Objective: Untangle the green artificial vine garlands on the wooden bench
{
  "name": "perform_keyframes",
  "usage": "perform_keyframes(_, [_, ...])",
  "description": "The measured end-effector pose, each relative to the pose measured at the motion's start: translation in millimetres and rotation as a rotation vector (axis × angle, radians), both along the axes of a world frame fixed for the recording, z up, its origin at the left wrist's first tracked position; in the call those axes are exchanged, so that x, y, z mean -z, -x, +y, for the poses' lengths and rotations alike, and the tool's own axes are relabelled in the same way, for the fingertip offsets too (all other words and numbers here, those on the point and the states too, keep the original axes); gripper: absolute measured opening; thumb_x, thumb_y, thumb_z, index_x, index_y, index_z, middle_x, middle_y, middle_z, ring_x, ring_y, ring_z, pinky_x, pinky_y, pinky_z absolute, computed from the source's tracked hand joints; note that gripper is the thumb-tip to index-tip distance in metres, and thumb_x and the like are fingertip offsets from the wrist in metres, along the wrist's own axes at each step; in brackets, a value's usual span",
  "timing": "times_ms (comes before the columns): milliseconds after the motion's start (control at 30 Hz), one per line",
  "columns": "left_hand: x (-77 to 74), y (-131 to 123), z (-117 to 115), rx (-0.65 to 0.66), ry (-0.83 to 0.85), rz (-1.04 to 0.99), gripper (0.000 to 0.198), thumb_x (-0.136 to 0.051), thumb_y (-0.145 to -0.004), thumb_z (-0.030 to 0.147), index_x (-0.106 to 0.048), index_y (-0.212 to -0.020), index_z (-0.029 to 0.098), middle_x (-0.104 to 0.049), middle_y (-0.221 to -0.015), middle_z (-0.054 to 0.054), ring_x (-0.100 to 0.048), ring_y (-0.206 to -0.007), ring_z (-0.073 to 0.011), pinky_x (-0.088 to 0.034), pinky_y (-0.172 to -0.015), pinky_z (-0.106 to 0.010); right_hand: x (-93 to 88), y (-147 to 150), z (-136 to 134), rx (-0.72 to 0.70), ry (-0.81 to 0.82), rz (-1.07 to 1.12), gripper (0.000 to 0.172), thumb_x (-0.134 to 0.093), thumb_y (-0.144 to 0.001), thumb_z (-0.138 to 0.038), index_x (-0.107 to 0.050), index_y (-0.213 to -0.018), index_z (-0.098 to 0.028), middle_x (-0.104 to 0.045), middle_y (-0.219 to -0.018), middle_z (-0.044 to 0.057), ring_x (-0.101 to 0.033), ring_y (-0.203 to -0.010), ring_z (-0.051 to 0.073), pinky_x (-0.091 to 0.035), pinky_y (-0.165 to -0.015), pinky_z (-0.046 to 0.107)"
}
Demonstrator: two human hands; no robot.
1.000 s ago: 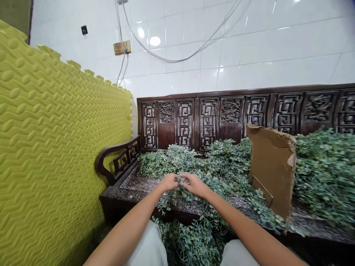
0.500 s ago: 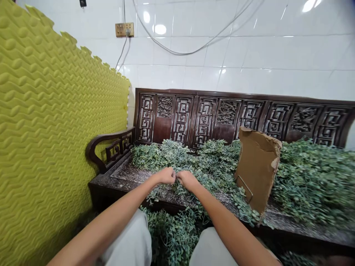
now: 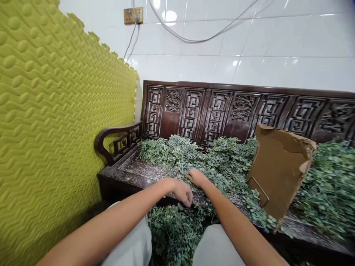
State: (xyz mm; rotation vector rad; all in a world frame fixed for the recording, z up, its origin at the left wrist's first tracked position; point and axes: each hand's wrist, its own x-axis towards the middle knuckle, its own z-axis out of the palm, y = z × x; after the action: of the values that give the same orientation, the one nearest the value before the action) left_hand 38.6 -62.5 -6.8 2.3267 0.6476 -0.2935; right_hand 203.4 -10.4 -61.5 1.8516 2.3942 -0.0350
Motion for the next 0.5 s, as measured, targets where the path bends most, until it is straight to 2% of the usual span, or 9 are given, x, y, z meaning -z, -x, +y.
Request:
perform_keyframes(67, [7.2,11,15,-0.065,-0.023,0.008,0.006,-0.065,-0.070,0.017,-0.071,-0.073,0.017,-0.067,-0.069,0.002,-0.058,-0.067,-0.0146,-0.046,-0.068,-0.025,3.4,2,2,0.012,0.000,0.009,0.029,-0.058,-0.094,-0.034,-0.061,-0.116,-0.015,-0.063,-0.117,0.008,-0.063,-0.102,0.021,-0.053,-0.088,0.043])
perform_keyframes(267, [17.2,41,43,-0.171,-0.038,0.016,0.013,-0.062,-0.075,0.025,-0.071,-0.082,0.017,-0.069,-0.075,-0.001,-0.060,-0.071,-0.0150,-0.047,-0.070,-0.024,3.0,0,-1,0.047,0.015,0.054,0.027,-0.058,-0.095,-0.035,-0.062,-0.112,-0.014,-0.065,-0.111,0.007,-0.064,-0.098,0.020,-0.053,-0.086,0.042])
perform_keyframes(400, [21.6,46,44,-0.154,-0.023,0.054,0.010,-0.062,-0.077,0.023,-0.069,-0.080,0.017,-0.066,-0.069,0.000,-0.058,-0.067,-0.0147,-0.046,-0.066,-0.024,4.5,-2,-5,0.057,0.030,0.084,0.025,-0.056,-0.095,-0.037,-0.064,-0.104,-0.014,-0.066,-0.102,0.005,-0.064,-0.091,0.018,-0.053,-0.083,0.039])
perform_keyframes(500, [20.0,38,34,-0.070,0.037,0.080,0.011,-0.063,-0.079,0.026,-0.068,-0.083,0.018,-0.066,-0.069,0.001,-0.059,-0.066,-0.0135,-0.045,-0.063,-0.022,8.3,-4,-10,0.058,0.025,0.114,0.021,-0.054,-0.095,-0.032,-0.063,-0.102,-0.015,-0.067,-0.096,0.004,-0.063,-0.086,0.017,-0.050,-0.081,0.035])
